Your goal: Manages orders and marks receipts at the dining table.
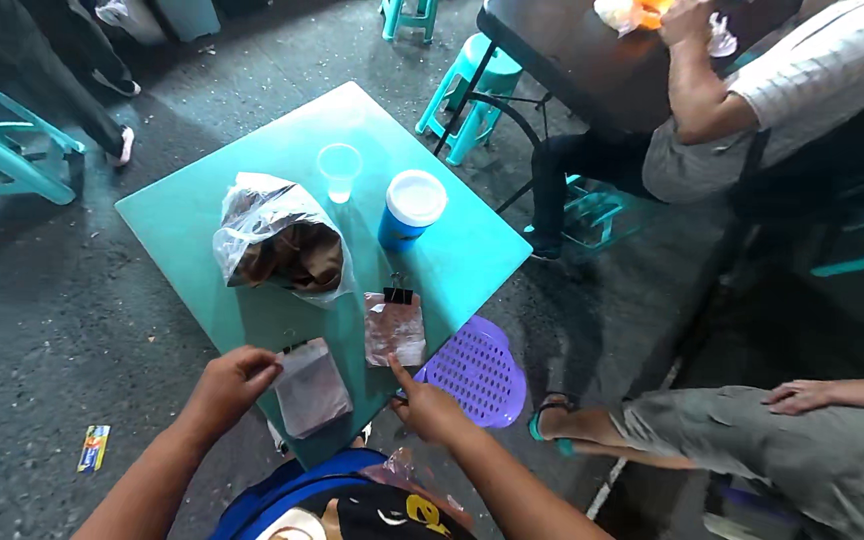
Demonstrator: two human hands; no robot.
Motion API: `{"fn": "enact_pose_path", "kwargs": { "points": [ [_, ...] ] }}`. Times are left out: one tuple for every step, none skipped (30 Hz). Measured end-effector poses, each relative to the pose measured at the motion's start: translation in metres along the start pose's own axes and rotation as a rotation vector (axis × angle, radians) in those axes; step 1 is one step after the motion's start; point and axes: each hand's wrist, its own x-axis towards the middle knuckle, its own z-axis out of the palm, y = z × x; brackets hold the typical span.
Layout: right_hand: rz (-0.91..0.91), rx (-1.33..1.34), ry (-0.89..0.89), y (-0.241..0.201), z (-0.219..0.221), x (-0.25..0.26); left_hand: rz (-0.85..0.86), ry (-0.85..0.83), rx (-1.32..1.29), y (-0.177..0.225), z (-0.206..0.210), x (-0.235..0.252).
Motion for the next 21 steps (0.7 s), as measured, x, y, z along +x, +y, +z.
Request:
{"fn": "enact_pose_path", "kwargs": {
  "points": [
    [-0.001,-0.001,0.0,0.0,0.0,0.0,0.02,0.044,0.034,0.001,-0.007,0.007],
    [-0.002,-0.004,-0.001,0.001,0.0,0.001,0.024,0.069,0.072,0.003,-0.014,0.014],
    [-0.001,-0.01,-0.003,0.001,0.0,0.001,0.018,0.08,0.12,0.004,-0.019,0.022],
    [0.0,-0.016,-0.006,0.001,0.0,0.002,-0.001,0.082,0.163,0.003,-0.023,0.029],
    [0.001,-0.02,-0.008,0.001,0.001,0.002,-0.04,0.076,0.198,0.002,-0.025,0.037],
    [0.0,-0.018,-0.011,0.001,0.0,0.002,-0.092,0.068,0.214,0.001,-0.025,0.044],
    [-0.003,-0.014,-0.009,0.001,0.0,0.002,-0.146,0.062,0.215,0.0,-0.024,0.05],
    [-0.009,-0.008,-0.002,0.002,0.001,0.003,-0.189,0.064,0.207,-0.002,-0.021,0.055],
    [-0.013,-0.011,0.004,0.003,0.001,0.004,-0.219,0.078,0.199,-0.005,-0.017,0.058],
    [-0.011,-0.015,0.005,0.004,0.002,0.005,-0.233,0.102,0.182,-0.007,-0.013,0.06],
    [-0.004,-0.017,0.001,0.004,0.001,0.005,-0.24,0.13,0.16,-0.009,-0.009,0.06],
    [0.006,-0.018,-0.007,0.003,0.001,0.005,-0.245,0.149,0.133,-0.01,-0.005,0.06],
    [0.012,-0.015,-0.01,0.003,0.001,0.005,-0.256,0.157,0.109,-0.01,-0.002,0.058],
    [0.009,-0.009,-0.007,0.003,0.001,0.005,-0.273,0.161,0.086,-0.011,0.0,0.056],
    [-0.002,0.0,-0.001,0.004,0.001,0.004,-0.297,0.168,0.062,-0.01,0.002,0.053],
    [-0.025,0.009,0.012,0.006,0.0,0.003,-0.317,0.183,0.039,-0.009,0.004,0.049],
    [-0.054,0.021,0.029,0.007,-0.001,0.003,-0.31,0.22,0.035,-0.01,0.007,0.043],
    [-0.091,0.045,0.054,0.009,-0.003,0.004,-0.256,0.278,0.053,-0.011,0.011,0.034],
    [-0.129,0.087,0.083,0.01,-0.007,0.005,-0.15,0.365,0.089,-0.014,0.018,0.024],
    [-0.172,0.149,0.118,0.01,-0.01,0.006,-0.027,0.436,0.14,-0.018,0.026,0.014],
    [-0.219,0.219,0.155,0.01,-0.013,0.006,0.087,0.47,0.189,-0.022,0.035,0.002]
  ]
}}
